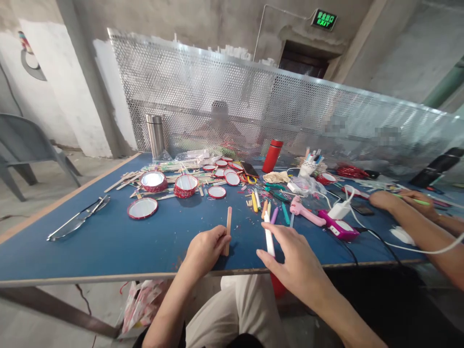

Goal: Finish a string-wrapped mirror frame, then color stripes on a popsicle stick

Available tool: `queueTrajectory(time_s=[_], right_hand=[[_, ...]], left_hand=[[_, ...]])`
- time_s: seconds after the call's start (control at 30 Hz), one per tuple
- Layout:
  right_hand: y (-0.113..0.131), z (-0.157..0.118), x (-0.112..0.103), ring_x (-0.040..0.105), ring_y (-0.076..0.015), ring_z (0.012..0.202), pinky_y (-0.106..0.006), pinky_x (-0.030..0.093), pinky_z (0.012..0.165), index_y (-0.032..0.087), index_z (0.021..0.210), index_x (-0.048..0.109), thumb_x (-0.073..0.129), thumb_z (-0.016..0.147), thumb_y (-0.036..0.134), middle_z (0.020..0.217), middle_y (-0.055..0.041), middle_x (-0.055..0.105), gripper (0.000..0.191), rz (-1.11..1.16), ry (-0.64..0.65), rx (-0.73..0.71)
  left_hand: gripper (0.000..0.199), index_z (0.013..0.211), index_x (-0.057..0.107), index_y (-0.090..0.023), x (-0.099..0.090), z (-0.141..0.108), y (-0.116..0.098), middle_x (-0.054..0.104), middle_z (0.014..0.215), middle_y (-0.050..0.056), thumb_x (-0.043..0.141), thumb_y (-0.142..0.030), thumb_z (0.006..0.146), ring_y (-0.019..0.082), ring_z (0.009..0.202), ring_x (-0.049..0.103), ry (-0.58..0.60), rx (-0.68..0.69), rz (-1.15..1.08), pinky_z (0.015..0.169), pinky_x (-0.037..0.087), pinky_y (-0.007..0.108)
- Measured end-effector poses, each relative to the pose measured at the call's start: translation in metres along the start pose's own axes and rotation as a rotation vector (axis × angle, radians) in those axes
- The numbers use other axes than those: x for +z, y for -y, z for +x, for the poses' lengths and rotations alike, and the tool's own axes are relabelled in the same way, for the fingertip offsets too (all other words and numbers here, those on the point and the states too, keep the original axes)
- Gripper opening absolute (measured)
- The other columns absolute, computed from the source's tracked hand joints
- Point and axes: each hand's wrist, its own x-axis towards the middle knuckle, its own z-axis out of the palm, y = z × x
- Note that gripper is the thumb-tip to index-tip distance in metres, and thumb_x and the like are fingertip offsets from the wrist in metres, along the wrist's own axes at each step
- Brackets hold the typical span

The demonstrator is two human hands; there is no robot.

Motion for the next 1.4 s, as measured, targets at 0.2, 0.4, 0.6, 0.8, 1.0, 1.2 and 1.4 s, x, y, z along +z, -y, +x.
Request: queueTrajectory(time_s=[0.2, 0.4, 0.6, 0.8, 1.0, 1.2, 1.4], right_hand=[[-0.014, 0.038, 0.012, 0.057, -0.0299, 0.112, -0.045, 0.042, 0.092, 0.020, 0.125, 0.056, 0.060, 0.084, 0.041, 0.119, -0.0095, 0.066, 0.046, -0.189, 0.308, 0.059], [-0.028, 0.082, 0.036, 0.051, -0.0326, 0.119, -0.047, 0.037, 0.093, 0.022, 0.129, 0.055, 0.056, 0.086, 0.048, 0.125, -0.0110, 0.063, 0.050, -0.302, 0.443, 0.069], [-0.038, 0.106, 0.046, 0.055, -0.0331, 0.112, -0.046, 0.036, 0.090, 0.022, 0.120, 0.060, 0.056, 0.085, 0.049, 0.119, -0.0113, 0.066, 0.044, -0.339, 0.485, 0.048], [-0.044, 0.100, 0.034, 0.056, -0.0294, 0.111, -0.040, 0.037, 0.087, 0.024, 0.123, 0.056, 0.051, 0.089, 0.048, 0.121, -0.0100, 0.065, 0.042, -0.378, 0.451, 0.071], [-0.074, 0.091, 0.011, 0.061, -0.0245, 0.101, -0.035, 0.038, 0.083, 0.021, 0.109, 0.063, 0.044, 0.093, 0.027, 0.108, -0.0086, 0.069, 0.026, -0.472, 0.376, 0.121], [-0.110, 0.083, -0.001, 0.060, -0.0255, 0.096, -0.035, 0.037, 0.082, 0.019, 0.094, 0.069, 0.052, 0.087, 0.016, 0.096, -0.0099, 0.070, 0.018, -0.576, 0.407, 0.043], [-0.103, 0.072, 0.008, 0.056, -0.0235, 0.093, -0.035, 0.035, 0.081, 0.018, 0.091, 0.066, 0.046, 0.091, 0.011, 0.093, -0.0093, 0.067, 0.021, -0.598, 0.462, -0.220]], left_hand=[[0.023, 0.069, 0.046, -0.023, 0.000, 0.000, 0.000, 0.065, 0.066, -0.002, 0.041, -0.025, 0.092, 0.013, 0.061, 0.059, 0.003, 0.015, 0.013, 0.060, 0.036, 0.020], [0.024, 0.068, 0.044, -0.023, -0.002, -0.001, -0.002, 0.066, 0.067, -0.002, 0.041, -0.025, 0.092, 0.013, 0.062, 0.059, 0.011, 0.004, 0.020, 0.061, 0.036, 0.021], [0.024, 0.069, 0.045, -0.023, 0.000, 0.000, 0.000, 0.066, 0.068, -0.002, 0.041, -0.026, 0.093, 0.013, 0.062, 0.059, 0.012, 0.003, 0.032, 0.061, 0.036, 0.021], [0.023, 0.070, 0.046, -0.024, 0.002, 0.000, 0.004, 0.068, 0.070, -0.002, 0.040, -0.027, 0.092, 0.013, 0.063, 0.060, 0.009, 0.024, 0.010, 0.061, 0.037, 0.020], [0.023, 0.070, 0.044, -0.024, 0.002, 0.000, 0.003, 0.064, 0.067, -0.002, 0.039, -0.028, 0.092, 0.013, 0.061, 0.059, 0.004, 0.002, 0.051, 0.059, 0.035, 0.020], [0.023, 0.070, 0.043, -0.024, 0.002, 0.000, 0.004, 0.064, 0.068, -0.002, 0.039, -0.028, 0.092, 0.013, 0.061, 0.058, 0.007, 0.011, 0.041, 0.060, 0.035, 0.020], [0.023, 0.069, 0.043, -0.024, 0.002, 0.000, 0.004, 0.064, 0.067, -0.003, 0.039, -0.027, 0.092, 0.013, 0.060, 0.057, 0.003, 0.016, 0.043, 0.060, 0.035, 0.020]])
